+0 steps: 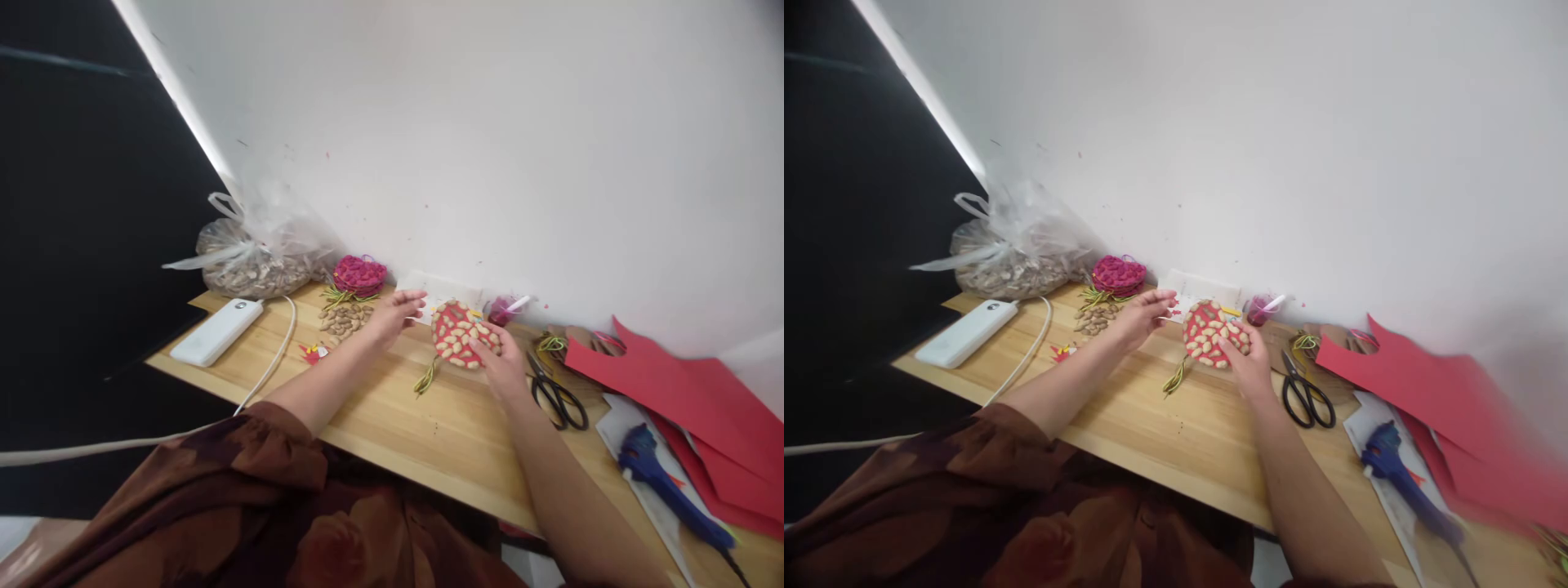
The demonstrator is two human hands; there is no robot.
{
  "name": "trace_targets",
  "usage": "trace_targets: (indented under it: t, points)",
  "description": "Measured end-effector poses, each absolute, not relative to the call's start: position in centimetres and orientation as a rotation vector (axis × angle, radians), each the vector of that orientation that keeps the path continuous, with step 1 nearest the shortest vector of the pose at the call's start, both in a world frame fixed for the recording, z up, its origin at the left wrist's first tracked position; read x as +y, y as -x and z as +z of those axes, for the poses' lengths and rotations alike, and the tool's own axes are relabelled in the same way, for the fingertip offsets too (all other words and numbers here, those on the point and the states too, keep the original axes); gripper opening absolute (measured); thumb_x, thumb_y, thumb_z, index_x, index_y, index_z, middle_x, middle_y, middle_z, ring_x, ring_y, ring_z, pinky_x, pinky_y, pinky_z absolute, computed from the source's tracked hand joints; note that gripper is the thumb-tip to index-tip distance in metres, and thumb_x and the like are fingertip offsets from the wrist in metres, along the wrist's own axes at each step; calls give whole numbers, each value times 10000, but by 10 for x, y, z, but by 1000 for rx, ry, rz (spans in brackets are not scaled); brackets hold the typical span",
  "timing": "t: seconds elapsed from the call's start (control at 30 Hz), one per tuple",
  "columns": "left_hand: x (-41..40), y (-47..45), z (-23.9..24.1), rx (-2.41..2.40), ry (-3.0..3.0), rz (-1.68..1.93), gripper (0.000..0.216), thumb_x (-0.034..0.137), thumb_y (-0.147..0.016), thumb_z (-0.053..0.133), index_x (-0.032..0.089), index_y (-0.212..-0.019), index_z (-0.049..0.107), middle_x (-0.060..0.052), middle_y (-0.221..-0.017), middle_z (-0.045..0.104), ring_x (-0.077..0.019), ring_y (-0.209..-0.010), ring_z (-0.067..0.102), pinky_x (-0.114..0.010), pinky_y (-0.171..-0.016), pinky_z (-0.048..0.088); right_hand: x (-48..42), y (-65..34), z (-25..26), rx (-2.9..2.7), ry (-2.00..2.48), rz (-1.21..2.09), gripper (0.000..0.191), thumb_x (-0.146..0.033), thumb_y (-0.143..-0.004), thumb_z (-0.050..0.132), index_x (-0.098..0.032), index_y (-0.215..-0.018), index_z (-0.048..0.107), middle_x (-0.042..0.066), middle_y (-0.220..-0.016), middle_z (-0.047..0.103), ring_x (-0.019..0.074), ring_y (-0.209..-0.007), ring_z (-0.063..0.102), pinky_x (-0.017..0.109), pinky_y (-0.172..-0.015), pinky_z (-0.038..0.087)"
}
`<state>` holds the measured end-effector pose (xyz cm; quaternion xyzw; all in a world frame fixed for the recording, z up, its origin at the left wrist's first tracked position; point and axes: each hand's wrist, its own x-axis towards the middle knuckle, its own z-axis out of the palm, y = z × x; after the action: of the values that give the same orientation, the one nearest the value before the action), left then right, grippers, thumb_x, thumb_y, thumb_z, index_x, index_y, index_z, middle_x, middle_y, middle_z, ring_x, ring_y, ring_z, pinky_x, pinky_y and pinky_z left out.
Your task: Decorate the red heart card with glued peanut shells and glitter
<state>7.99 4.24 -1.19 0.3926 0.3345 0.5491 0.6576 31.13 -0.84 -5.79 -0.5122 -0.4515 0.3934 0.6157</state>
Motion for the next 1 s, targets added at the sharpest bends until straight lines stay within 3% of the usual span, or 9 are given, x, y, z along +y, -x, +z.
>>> trace_targets:
  t: [0.1,0.2,0.37,0.5,0.57,0.77,0.9,1.0]
  points:
    - [34,-100,-28,789,-918,1201,407,216,-724,854,161,-1083,671,-6,-876,676,-82,-710,605,-168,-569,429,-7,-317,-58,-1022,1177,890,630,-431,-653,901,-237,-1197,648,70,-1127,753,242,-955,731,449,-895,606]
    - [21,-108,-38,762,-946,1094,493,331,-712,883,160,-1111,649,-34,-913,691,-111,-745,634,-185,-571,453,-7,-319,-57,-1018,1184,890,623,-426,-656,900,-236,-1196,654,71,-1136,751,246,-967,731,459,-912,599]
    - [11,-105,-46,724,-1030,850,528,642,-779,754,138,-899,654,-26,-765,655,-79,-561,565,-182,-480,426,-9,-317,-51,-966,1206,867,634,-416,-635,910,-232,-1187,658,77,-1137,745,250,-968,730,471,-919,594]
    - [19,-83,-47,715,-1124,664,688,783,-827,577,108,-780,706,-67,-693,674,-110,-547,612,-184,-432,393,-6,-317,-49,-882,1201,935,604,-395,-611,917,-239,-1137,666,68,-1128,746,249,-950,734,459,-881,606]
    - [24,-69,-48,639,-1156,556,725,814,-801,576,108,-725,722,-93,-680,695,-132,-562,641,-194,-435,405,-5,-318,-50,-853,1195,960,592,-383,-597,922,-243,-1115,672,61,-1113,750,246,-943,735,446,-859,612]
    - [41,-39,-46,583,-1155,434,568,660,-766,756,95,-717,753,-132,-675,723,-163,-559,665,-223,-461,445,-3,-317,-53,-856,1183,982,564,-386,-601,912,-247,-1092,672,63,-1105,755,259,-952,737,463,-851,615]
    - [55,-39,-41,684,-1053,636,433,509,-796,803,94,-705,717,-92,-662,703,-119,-537,632,-191,-454,424,-5,-315,-50,-826,1163,997,586,-380,-583,919,-246,-1094,666,55,-1075,758,252,-938,735,454,-857,612]
    - [58,-55,-38,707,-981,797,336,447,-852,775,117,-832,712,-40,-721,694,-78,-591,629,-171,-556,488,-6,-314,-47,-825,1159,994,602,-395,-569,923,-251,-1090,658,46,-1051,757,247,-916,736,444,-841,616]
